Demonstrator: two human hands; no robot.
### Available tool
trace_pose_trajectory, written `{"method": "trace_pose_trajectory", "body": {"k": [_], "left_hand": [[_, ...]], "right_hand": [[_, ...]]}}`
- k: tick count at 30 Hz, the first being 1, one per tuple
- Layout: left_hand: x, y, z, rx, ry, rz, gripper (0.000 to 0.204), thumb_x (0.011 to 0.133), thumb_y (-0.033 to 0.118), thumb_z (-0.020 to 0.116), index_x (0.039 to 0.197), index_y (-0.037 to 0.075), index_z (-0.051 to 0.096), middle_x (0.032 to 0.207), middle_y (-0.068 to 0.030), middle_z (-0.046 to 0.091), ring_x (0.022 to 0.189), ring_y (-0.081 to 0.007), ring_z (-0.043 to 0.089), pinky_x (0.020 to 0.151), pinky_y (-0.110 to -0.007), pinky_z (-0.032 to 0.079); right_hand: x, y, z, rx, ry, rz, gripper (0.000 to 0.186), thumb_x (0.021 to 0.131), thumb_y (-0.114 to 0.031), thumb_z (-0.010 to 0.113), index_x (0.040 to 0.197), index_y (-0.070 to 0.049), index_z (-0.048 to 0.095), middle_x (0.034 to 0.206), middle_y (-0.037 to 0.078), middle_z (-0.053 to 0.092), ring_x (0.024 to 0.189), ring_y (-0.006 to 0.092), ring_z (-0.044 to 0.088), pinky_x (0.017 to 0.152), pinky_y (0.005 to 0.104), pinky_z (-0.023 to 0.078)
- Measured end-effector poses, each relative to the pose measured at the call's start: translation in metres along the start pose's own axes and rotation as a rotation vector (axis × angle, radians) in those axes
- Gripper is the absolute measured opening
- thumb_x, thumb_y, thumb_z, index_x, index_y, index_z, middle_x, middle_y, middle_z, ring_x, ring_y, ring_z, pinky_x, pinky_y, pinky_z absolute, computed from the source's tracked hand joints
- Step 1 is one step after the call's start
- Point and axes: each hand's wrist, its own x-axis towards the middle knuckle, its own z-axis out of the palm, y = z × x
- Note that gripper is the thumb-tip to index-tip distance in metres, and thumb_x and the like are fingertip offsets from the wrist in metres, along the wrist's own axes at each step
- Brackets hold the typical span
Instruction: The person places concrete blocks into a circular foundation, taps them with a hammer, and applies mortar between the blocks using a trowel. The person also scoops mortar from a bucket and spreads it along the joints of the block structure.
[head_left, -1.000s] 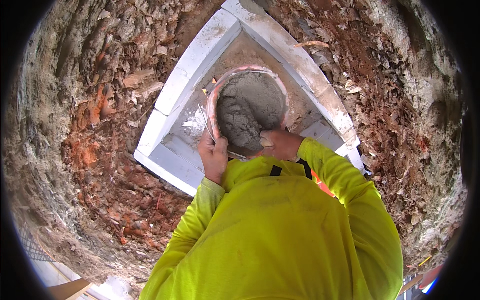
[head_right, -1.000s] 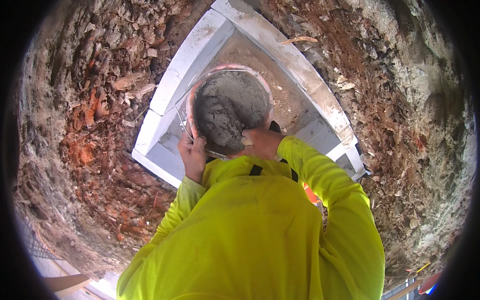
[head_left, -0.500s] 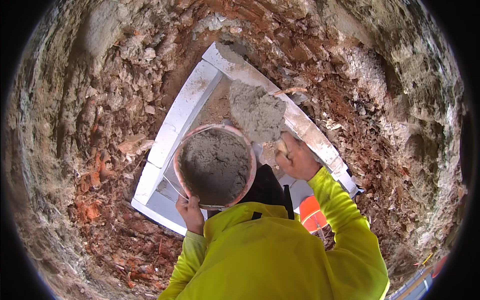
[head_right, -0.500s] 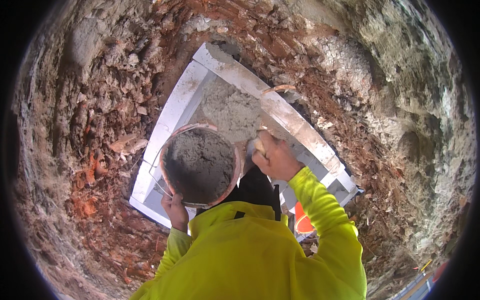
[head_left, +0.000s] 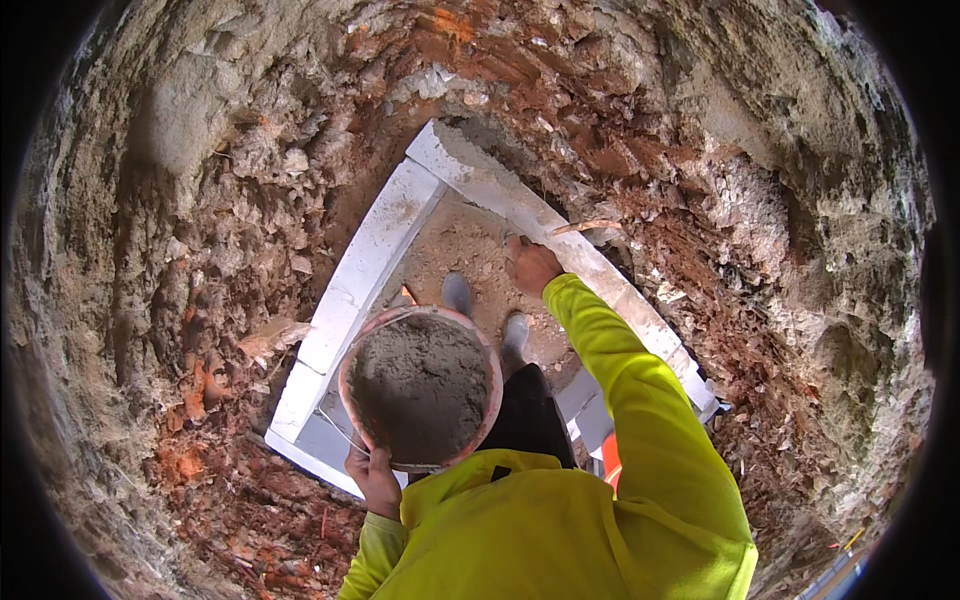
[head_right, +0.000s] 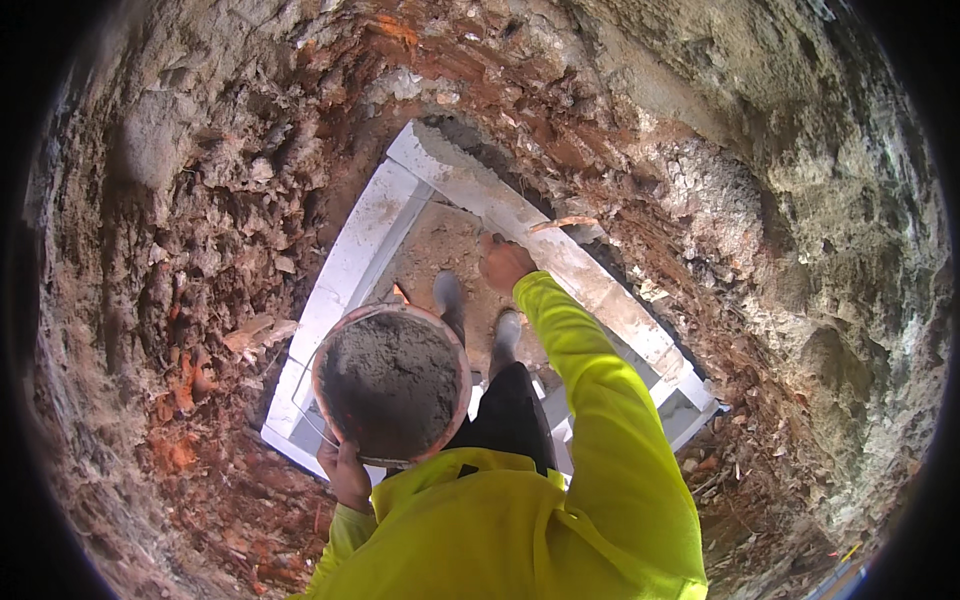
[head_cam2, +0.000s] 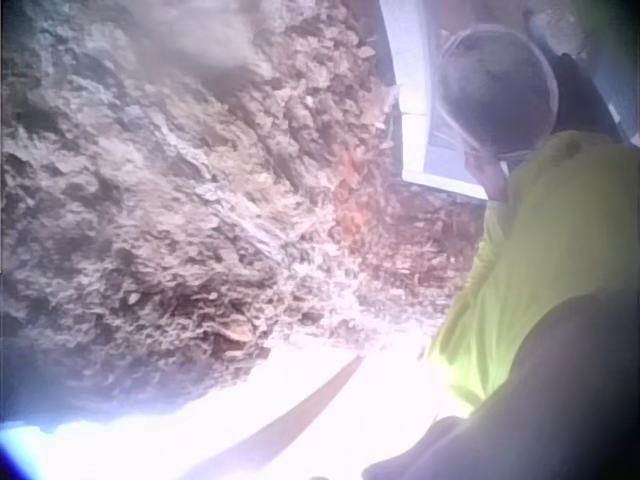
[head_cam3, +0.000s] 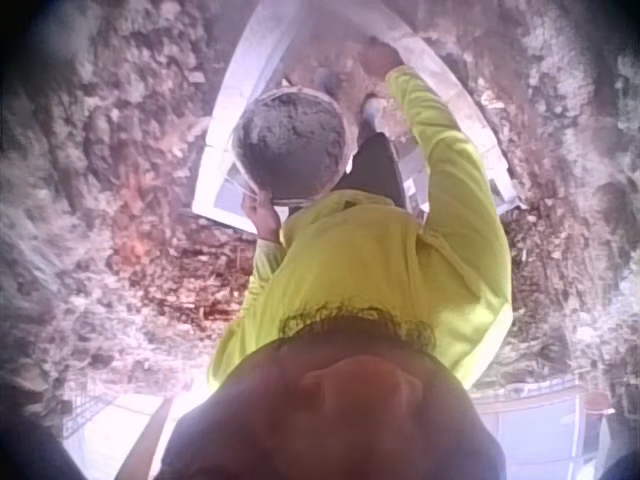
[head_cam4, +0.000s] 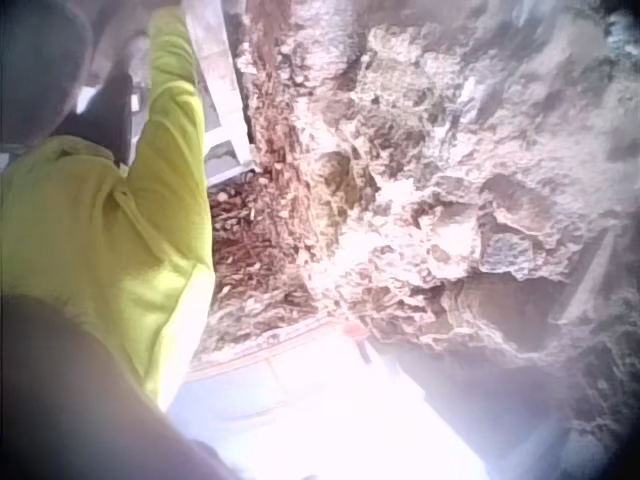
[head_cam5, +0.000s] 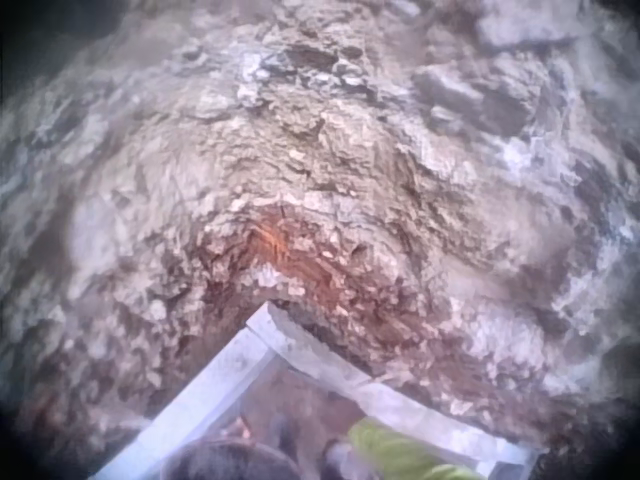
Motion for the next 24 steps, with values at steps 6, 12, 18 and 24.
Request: {"method": "trace_pose_trajectory", "body": {"k": [6, 12, 18, 24], "left_hand": [[-0.011, 0.005, 0.005, 0.116, 0.012, -0.010, 0.043, 0.078, -0.002, 0.043, 0.118, -0.008, 0.059, 0.104, -0.0039, 0.064, 0.092, -0.0102, 0.056, 0.082, -0.024, 0.045], [-0.010, -0.001, 0.001, 0.107, -0.020, 0.004, 0.037, 0.079, -0.002, 0.044, 0.111, -0.007, 0.060, 0.097, -0.0011, 0.061, 0.085, -0.0080, 0.053, 0.076, -0.022, 0.044], [-0.010, 0.017, 0.022, 0.097, -0.006, 0.023, 0.027, 0.080, -0.001, 0.044, 0.102, -0.004, 0.060, 0.087, 0.0026, 0.056, 0.076, -0.0058, 0.047, 0.067, -0.021, 0.040], [-0.020, 0.012, 0.035, 0.111, -0.085, 0.140, 0.046, 0.081, -0.002, 0.045, 0.124, -0.005, 0.059, 0.082, 0.0062, 0.052, 0.067, -0.0034, 0.042, 0.056, -0.021, 0.034]], "right_hand": [[0.102, 0.027, 0.017, 0.048, -0.006, 0.197, 0.042, 0.090, -0.021, 0.044, 0.126, 0.002, 0.046, 0.093, 0.026, 0.068, 0.089, 0.0444, 0.066, 0.079, 0.0528, 0.052], [0.043, 0.044, 0.009, 0.062, 0.066, 0.217, 0.034, 0.090, -0.023, 0.050, 0.115, -0.001, 0.045, 0.089, 0.026, 0.067, 0.081, 0.0439, 0.066, 0.075, 0.0532, 0.052], [-0.111, -0.015, -0.051, 0.317, 0.089, -0.232, 0.033, 0.087, -0.021, 0.054, 0.114, -0.004, 0.046, 0.090, 0.024, 0.064, 0.076, 0.0410, 0.066, 0.070, 0.0538, 0.053], [-0.148, -0.104, -0.106, -0.050, -0.323, -0.481, 0.029, 0.084, -0.011, 0.052, 0.110, 0.001, 0.052, 0.082, 0.021, 0.065, 0.078, 0.0370, 0.068, 0.066, 0.0468, 0.056]]}}
